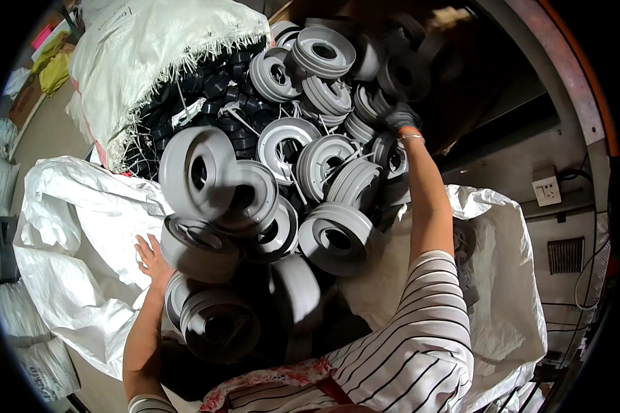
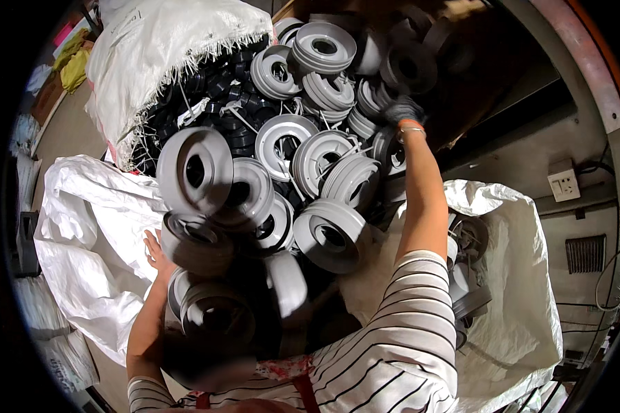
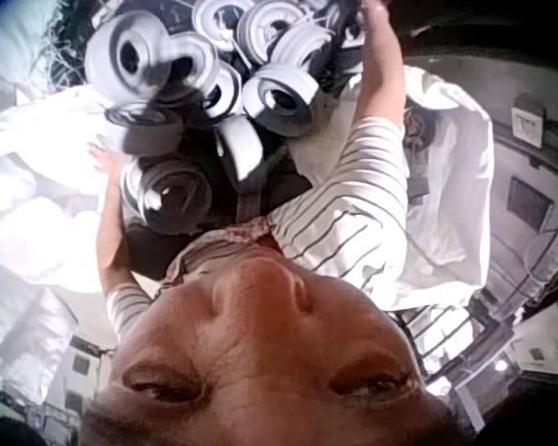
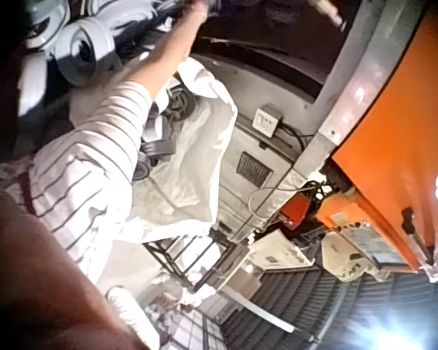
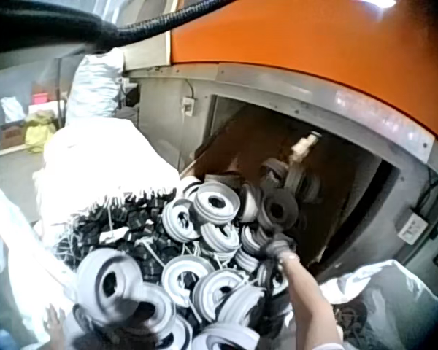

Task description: The person sorts gray circular plastic parts from a large pile into a white sack. They pick up the parts by hand, inspect them, and place them into the sack, repeating this process continuously.

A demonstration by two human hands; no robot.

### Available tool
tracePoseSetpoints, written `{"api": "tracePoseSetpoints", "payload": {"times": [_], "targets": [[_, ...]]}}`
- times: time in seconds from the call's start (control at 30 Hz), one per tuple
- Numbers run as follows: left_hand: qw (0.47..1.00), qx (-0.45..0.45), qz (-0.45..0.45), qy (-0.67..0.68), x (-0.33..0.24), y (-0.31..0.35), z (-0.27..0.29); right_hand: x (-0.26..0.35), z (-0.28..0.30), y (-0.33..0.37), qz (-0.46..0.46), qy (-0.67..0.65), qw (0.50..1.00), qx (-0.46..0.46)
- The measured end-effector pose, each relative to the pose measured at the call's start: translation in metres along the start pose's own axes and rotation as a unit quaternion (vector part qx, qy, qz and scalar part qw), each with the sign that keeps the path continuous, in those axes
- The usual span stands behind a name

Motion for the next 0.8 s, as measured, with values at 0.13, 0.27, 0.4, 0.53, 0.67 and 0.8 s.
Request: {"api": "tracePoseSetpoints", "payload": {"times": [0.13, 0.27, 0.4, 0.53, 0.67, 0.8], "targets": [[0.994, 0.056, 0.038, 0.089, -0.018, 0.013, 0.04, 0.093, 0.001, 0.099, 0.206, -0.04, 0.974, 0.09], [0.992, 0.05, 0.041, 0.107, -0.014, 0.008, 0.038, 0.142, -0.008, 0.21, 0.446, 0.017, 0.875, 0.189], [0.993, 0.037, 0.028, 0.109, -0.021, -0.005, 0.035, 0.13, 0.018, 0.29, 0.567, -0.019, 0.793, 0.223], [0.994, 0.049, 0.054, 0.081, -0.013, 0.005, 0.03, 0.11, 0.049, 0.316, 0.613, -0.09, 0.691, 0.373], [0.993, 0.06, 0.045, 0.086, -0.011, 0.009, 0.025, 0.104, 0.041, 0.217, 0.411, -0.158, 0.692, 0.572], [0.994, 0.069, 0.028, 0.08, -0.013, 0.004, 0.025, 0.082, -0.022, -0.003, 0.136, -0.089, 0.983, 0.087]]}}
Point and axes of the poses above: each hand's wrist, its own y-axis away from the middle knuckle, its own z-axis out of the back of the hand, x = y × z, the point moved 6 cm from there along -y, towards the middle knuckle, and after that the axes turned 15 degrees about -z, right-handed, at the moved point
